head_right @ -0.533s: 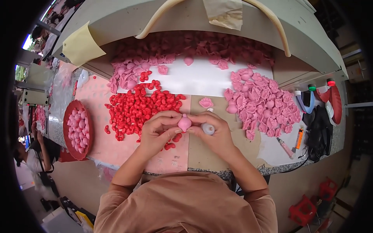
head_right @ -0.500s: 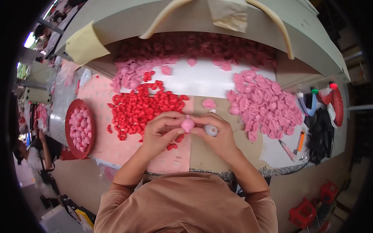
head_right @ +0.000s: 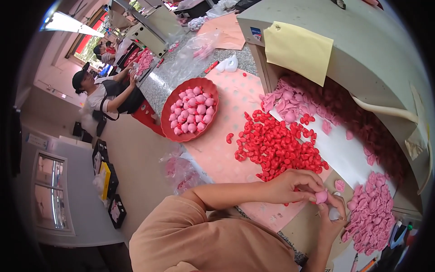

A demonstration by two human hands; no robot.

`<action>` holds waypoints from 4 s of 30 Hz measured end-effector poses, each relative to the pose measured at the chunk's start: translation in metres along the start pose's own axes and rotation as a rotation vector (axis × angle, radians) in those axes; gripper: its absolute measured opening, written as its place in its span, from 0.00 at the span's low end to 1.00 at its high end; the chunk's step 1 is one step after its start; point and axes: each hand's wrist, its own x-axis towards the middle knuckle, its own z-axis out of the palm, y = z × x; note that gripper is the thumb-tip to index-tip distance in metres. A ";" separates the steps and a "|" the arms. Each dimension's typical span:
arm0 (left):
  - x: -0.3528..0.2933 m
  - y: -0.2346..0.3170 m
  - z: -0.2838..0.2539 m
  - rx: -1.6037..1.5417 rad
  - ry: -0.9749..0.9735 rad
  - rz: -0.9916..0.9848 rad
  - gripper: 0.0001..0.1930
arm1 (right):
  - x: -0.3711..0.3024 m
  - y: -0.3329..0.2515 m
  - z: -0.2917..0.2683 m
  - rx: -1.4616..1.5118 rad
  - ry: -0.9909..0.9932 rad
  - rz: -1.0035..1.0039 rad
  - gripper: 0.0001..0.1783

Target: Assembling small plastic components by joining red and pink pieces together at a factory workbench.

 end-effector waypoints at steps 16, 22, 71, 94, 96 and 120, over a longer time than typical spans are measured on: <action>0.001 -0.002 0.001 -0.013 -0.013 0.021 0.11 | 0.001 0.011 -0.005 0.009 -0.007 -0.022 0.12; 0.002 -0.004 0.000 0.004 -0.022 0.037 0.11 | 0.000 0.012 -0.007 -0.007 -0.013 -0.001 0.13; 0.004 -0.011 0.002 0.007 -0.025 -0.124 0.13 | 0.005 0.013 -0.005 0.094 -0.037 -0.059 0.17; 0.005 -0.013 0.015 -0.303 0.061 -0.147 0.17 | 0.004 0.011 0.003 0.120 0.002 -0.204 0.21; 0.004 -0.011 0.018 -0.300 0.064 -0.138 0.18 | 0.005 0.008 0.004 0.248 0.010 -0.165 0.22; 0.003 -0.016 0.020 -0.302 0.100 -0.168 0.21 | 0.003 0.010 0.007 -0.164 0.076 -0.370 0.25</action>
